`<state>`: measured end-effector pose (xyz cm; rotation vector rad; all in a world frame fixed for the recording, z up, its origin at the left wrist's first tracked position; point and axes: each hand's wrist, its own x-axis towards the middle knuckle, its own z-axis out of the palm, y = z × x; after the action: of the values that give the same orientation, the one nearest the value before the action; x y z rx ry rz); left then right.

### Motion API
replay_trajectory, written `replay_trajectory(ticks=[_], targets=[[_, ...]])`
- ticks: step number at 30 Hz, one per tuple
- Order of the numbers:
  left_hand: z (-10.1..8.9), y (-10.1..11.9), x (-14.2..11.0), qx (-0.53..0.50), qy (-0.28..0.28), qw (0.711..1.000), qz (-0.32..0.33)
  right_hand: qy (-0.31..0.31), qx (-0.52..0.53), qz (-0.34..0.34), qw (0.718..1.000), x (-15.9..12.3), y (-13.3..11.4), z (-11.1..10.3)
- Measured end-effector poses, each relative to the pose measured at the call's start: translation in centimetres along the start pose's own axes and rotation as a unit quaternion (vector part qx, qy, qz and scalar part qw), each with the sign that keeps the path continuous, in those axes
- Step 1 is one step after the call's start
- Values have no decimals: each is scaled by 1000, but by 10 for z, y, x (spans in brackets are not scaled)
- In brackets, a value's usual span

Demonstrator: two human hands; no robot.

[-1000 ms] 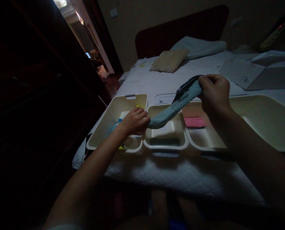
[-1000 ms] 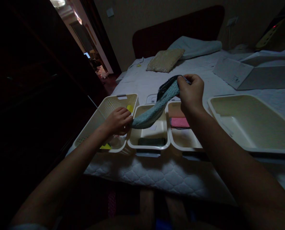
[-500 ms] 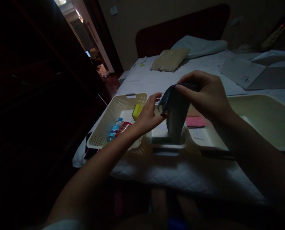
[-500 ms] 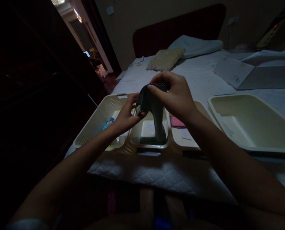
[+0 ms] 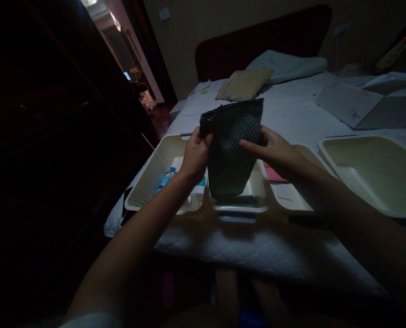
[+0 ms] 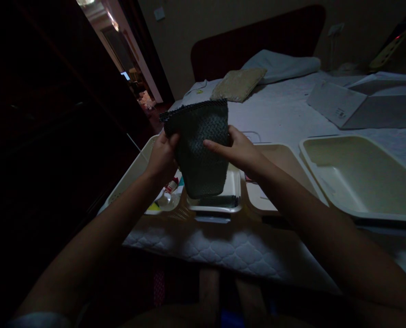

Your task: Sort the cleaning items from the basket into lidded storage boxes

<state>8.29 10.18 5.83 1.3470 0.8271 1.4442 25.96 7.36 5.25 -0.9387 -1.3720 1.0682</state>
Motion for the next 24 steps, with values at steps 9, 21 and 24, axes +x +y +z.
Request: replay_trajectory(ticks=[9,21,24], targets=[[-6,-6,2,-75,-40,992,-98,-70,32,102,992,-5,3,-4],[-17,-16,-9,-47,-109,980,-157,-17,26,63,998,-1,9,-10],[-17,-16,-8,-43,-69,989,-122,32,9,49,998,2,13,-12]])
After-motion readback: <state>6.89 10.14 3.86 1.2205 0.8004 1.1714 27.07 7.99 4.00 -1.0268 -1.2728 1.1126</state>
